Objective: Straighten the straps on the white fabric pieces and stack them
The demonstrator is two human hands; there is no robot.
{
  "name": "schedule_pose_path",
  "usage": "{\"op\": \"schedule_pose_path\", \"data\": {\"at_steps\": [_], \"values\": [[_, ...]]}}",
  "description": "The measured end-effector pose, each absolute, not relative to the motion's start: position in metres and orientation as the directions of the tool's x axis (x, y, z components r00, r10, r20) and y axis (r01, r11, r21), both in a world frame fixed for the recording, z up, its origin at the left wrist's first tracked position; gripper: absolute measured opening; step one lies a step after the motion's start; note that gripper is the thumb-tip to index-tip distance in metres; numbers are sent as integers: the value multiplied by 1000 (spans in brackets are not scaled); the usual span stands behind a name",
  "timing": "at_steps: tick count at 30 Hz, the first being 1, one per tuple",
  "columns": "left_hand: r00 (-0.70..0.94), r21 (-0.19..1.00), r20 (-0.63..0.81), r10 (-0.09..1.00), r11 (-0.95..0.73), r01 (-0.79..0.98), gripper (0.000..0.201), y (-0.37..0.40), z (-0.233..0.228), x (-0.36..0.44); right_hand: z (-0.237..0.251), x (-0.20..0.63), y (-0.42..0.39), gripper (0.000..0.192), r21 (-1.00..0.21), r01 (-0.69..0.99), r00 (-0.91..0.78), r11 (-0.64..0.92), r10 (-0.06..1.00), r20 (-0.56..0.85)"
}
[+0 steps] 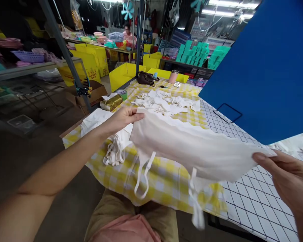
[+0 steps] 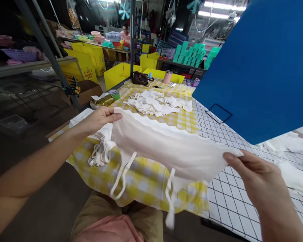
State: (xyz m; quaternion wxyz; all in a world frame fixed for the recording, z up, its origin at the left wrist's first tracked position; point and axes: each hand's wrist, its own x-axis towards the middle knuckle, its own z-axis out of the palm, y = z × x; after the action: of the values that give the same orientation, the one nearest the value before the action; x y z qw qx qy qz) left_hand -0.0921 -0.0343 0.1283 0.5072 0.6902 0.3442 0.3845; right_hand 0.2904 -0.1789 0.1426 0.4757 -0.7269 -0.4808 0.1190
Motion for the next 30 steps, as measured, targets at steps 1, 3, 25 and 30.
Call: {"op": "schedule_pose_path", "data": {"at_steps": [1, 3, 25, 30], "values": [[469, 966, 180, 865, -245, 81, 46, -26, 123, -89, 144, 288, -170, 37, -829, 551, 507, -101, 829, 237], [463, 968, 165, 871, -233, 94, 47, -10, 111, -81, 143, 283, -152, 36, -876, 461, 498, -139, 858, 126], [313, 952, 302, 901, -301, -51, 31, 38, 141, -69, 194, 257, -105, 15, -927, 375, 519, 1, 828, 211], [243, 935, 353, 903, -352, -51, 35, 33, 153, -94, 204, 242, -100, 24, -907, 406, 459, 109, 834, 306]]}}
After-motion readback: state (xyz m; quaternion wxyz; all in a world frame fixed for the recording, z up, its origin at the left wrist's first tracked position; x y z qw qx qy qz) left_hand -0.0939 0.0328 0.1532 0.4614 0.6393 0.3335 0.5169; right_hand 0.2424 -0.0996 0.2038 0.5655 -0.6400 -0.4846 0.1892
